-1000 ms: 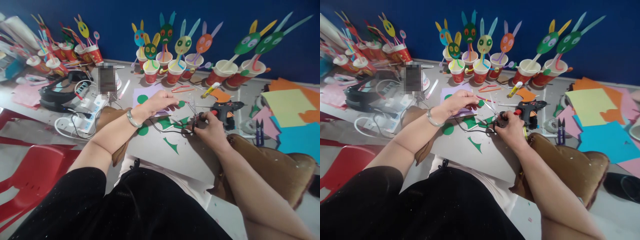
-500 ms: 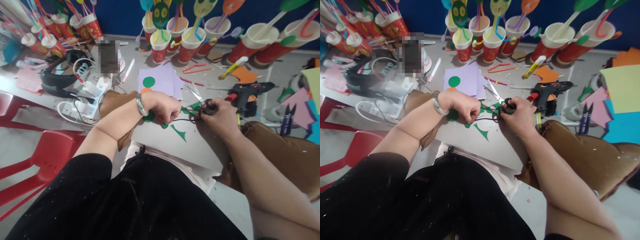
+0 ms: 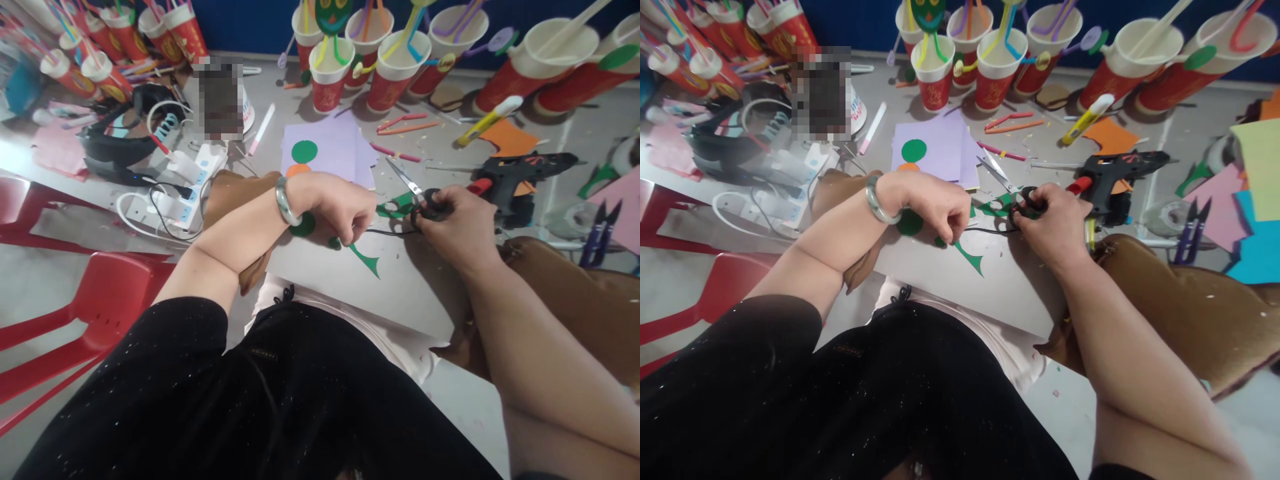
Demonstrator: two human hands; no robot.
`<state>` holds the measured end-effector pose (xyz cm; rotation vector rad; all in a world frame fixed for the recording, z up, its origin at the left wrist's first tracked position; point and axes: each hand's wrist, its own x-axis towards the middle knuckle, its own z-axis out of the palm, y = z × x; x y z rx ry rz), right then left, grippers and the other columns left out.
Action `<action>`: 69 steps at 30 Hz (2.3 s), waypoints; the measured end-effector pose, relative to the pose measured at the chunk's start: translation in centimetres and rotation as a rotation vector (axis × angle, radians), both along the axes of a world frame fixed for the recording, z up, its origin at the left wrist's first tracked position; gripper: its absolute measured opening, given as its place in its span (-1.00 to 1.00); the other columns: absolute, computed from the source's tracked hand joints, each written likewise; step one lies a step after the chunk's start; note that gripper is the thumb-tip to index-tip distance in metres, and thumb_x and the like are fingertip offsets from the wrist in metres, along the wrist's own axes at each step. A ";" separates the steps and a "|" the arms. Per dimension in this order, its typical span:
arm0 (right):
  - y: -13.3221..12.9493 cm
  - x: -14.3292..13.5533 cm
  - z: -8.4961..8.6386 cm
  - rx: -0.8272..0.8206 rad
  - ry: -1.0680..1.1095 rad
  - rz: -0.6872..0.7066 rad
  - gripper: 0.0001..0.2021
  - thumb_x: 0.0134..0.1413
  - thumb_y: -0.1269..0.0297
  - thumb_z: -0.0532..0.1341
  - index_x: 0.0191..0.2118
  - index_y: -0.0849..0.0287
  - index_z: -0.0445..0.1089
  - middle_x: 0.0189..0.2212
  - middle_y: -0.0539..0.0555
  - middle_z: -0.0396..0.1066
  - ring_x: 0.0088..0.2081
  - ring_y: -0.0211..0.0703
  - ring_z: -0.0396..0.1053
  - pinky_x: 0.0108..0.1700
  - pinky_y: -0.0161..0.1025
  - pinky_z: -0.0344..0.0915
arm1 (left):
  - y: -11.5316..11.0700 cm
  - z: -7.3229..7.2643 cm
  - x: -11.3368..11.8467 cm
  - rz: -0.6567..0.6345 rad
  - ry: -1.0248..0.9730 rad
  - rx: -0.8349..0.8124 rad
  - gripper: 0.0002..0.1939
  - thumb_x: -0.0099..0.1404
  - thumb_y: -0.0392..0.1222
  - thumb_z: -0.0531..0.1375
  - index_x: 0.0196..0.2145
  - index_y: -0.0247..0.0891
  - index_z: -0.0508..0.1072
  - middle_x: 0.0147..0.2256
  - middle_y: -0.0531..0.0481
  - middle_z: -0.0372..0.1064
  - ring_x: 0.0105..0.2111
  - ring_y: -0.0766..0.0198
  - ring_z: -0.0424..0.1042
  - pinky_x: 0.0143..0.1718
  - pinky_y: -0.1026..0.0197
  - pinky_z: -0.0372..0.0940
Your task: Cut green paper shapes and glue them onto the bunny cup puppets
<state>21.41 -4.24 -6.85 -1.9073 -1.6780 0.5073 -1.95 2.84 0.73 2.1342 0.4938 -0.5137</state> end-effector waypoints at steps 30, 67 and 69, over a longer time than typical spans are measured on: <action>-0.2 0.5 3.3 0.121 0.869 -0.028 -0.39 -0.36 -0.09 0.66 -0.52 0.03 0.21 -0.47 -0.06 0.29 -0.42 -0.18 0.25 -0.29 -0.06 0.35 | -2.5 -2.7 3.6 0.778 -0.529 -0.248 -0.61 0.18 -0.08 0.50 -0.17 -0.28 0.47 -0.39 0.07 0.50 -0.42 0.34 0.45 -0.35 0.26 0.27; -1.7 0.2 3.9 -0.077 0.538 0.506 -0.22 -0.06 -0.69 0.18 -0.43 0.09 0.36 -0.53 0.01 0.32 -0.47 -0.15 0.22 -0.38 -0.18 0.22 | -3.0 0.9 3.1 1.140 -0.831 -0.608 -0.78 0.40 -0.32 0.30 -0.33 -0.25 0.30 -0.51 0.19 0.42 -0.53 0.52 0.45 -0.47 0.39 0.23; -1.7 0.1 3.9 -0.084 0.537 0.498 -0.21 -0.07 -0.69 0.18 -0.43 0.08 0.37 -0.52 0.03 0.34 -0.46 -0.14 0.23 -0.38 -0.17 0.22 | -3.0 0.9 3.2 1.135 -0.818 -0.620 -0.77 0.39 -0.30 0.32 -0.32 -0.25 0.31 -0.52 0.20 0.41 -0.52 0.53 0.46 -0.45 0.40 0.26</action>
